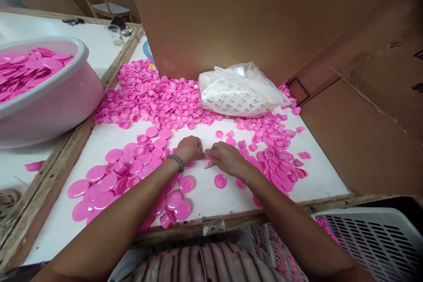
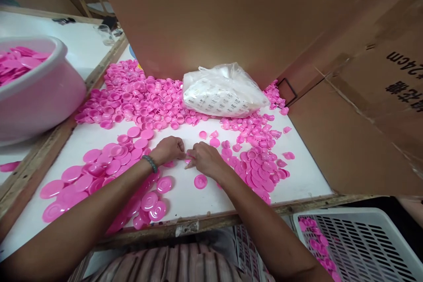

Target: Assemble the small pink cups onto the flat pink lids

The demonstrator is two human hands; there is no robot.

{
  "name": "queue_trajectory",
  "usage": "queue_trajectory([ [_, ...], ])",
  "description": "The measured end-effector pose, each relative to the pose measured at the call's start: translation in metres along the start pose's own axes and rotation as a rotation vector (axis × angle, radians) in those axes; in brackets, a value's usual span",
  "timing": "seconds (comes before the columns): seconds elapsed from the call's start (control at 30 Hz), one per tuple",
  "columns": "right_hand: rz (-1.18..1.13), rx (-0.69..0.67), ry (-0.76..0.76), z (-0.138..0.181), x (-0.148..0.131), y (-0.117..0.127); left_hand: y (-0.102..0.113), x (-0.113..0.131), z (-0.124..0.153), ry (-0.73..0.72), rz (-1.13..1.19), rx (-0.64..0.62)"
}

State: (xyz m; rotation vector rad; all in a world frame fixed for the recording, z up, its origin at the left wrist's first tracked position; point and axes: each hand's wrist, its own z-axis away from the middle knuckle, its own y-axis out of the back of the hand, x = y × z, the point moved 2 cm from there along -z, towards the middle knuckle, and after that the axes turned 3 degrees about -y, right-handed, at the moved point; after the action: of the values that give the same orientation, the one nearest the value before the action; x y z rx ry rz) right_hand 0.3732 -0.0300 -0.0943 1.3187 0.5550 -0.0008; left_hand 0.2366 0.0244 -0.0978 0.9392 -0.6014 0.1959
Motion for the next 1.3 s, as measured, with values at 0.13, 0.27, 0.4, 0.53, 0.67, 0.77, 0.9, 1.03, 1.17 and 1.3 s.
queue_trajectory([
  [0.13,-0.014,-0.005,-0.023,-0.001,0.001,-0.003,0.000,0.000,0.000,0.002,0.017,-0.029],
  [0.27,0.053,0.202,-0.141,0.013,-0.007,-0.012,-0.003,-0.002,0.007,-0.037,0.141,0.048],
  [0.4,-0.059,0.265,-0.183,0.023,-0.012,-0.015,-0.008,-0.008,0.015,-0.057,0.282,0.038],
  [0.53,-0.155,0.113,-0.069,0.017,-0.009,-0.004,-0.007,-0.010,0.019,-0.084,0.363,-0.001],
  [0.67,-0.199,-0.011,-0.047,0.004,-0.005,0.004,-0.006,-0.012,0.015,-0.066,0.315,-0.007],
  [0.77,-0.165,-0.046,-0.028,-0.002,-0.005,0.004,-0.009,-0.016,0.009,-0.038,0.229,0.015],
  [0.9,-0.149,-0.045,-0.025,-0.004,-0.006,0.000,-0.012,-0.020,0.005,-0.010,0.175,0.031],
  [1.03,-0.128,0.016,-0.043,0.001,-0.007,-0.004,-0.011,-0.019,0.008,-0.035,0.176,0.025],
  [1.17,-0.176,0.092,-0.033,0.012,-0.008,-0.008,-0.007,-0.014,0.020,-0.085,0.168,0.024],
  [1.3,-0.184,0.370,-0.043,0.012,0.001,0.002,-0.004,-0.008,0.038,-0.202,-0.045,0.229],
])
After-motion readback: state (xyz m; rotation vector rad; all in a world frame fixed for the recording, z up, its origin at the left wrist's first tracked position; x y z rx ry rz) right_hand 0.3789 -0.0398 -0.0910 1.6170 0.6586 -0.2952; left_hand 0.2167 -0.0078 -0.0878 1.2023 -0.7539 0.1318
